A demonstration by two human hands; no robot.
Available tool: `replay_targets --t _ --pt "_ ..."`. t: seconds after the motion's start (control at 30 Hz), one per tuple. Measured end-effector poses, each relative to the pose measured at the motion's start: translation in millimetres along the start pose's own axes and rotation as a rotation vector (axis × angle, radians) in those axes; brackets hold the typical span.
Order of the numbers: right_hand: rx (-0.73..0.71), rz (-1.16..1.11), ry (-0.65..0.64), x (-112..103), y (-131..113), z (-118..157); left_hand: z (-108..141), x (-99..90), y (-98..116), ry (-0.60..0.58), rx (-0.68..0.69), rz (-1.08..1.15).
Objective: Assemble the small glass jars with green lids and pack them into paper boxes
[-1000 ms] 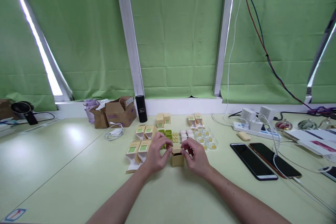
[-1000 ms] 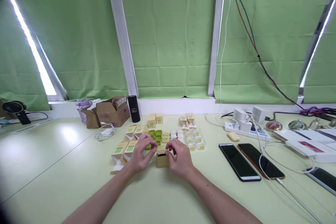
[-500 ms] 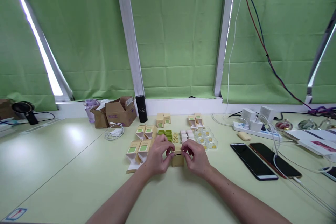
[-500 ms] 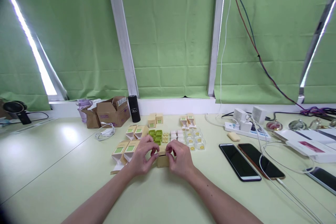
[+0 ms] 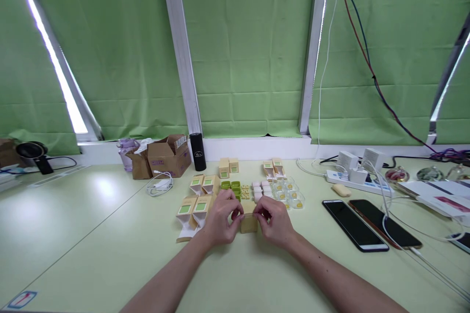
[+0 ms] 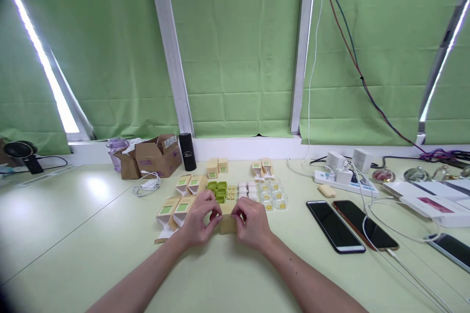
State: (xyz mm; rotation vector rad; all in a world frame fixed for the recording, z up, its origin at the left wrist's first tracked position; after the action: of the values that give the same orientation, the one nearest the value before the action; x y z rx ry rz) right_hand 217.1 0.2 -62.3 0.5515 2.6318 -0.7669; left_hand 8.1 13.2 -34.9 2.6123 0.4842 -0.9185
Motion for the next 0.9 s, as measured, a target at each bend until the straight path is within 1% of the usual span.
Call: replay_targets --t 0.2,0.53,0.73,0.9 --pt "-0.047 -0.006 0.005 -0.9 1.9 0.1 0.0 0.8 -0.6 0.018 0.025 0.013" --pt "-0.097 -0.004 -0.001 -0.8 6.1 1.6 -0.5 1.0 0.3 0.001 0.019 0.031" --pt "-0.095 0.001 -0.020 -1.7 5.9 1.6 -1.4 0.4 2.1 -0.010 0.008 0.029" --pt "-0.069 0.013 -0.048 -2.9 5.2 1.0 -1.2 -0.3 2.7 -0.045 -0.027 0.014"
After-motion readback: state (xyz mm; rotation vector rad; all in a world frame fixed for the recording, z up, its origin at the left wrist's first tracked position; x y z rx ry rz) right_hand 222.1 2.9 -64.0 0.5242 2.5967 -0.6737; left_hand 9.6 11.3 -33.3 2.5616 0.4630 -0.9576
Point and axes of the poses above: each hand's wrist, its own z-axis away from the middle knuckle, its own x-axis out of the palm, y = z × x, the point moved 1 cm from there along -z, towards the middle knuckle, and after that the axes turned 2 degrees about -y, right-handed, at the moved point
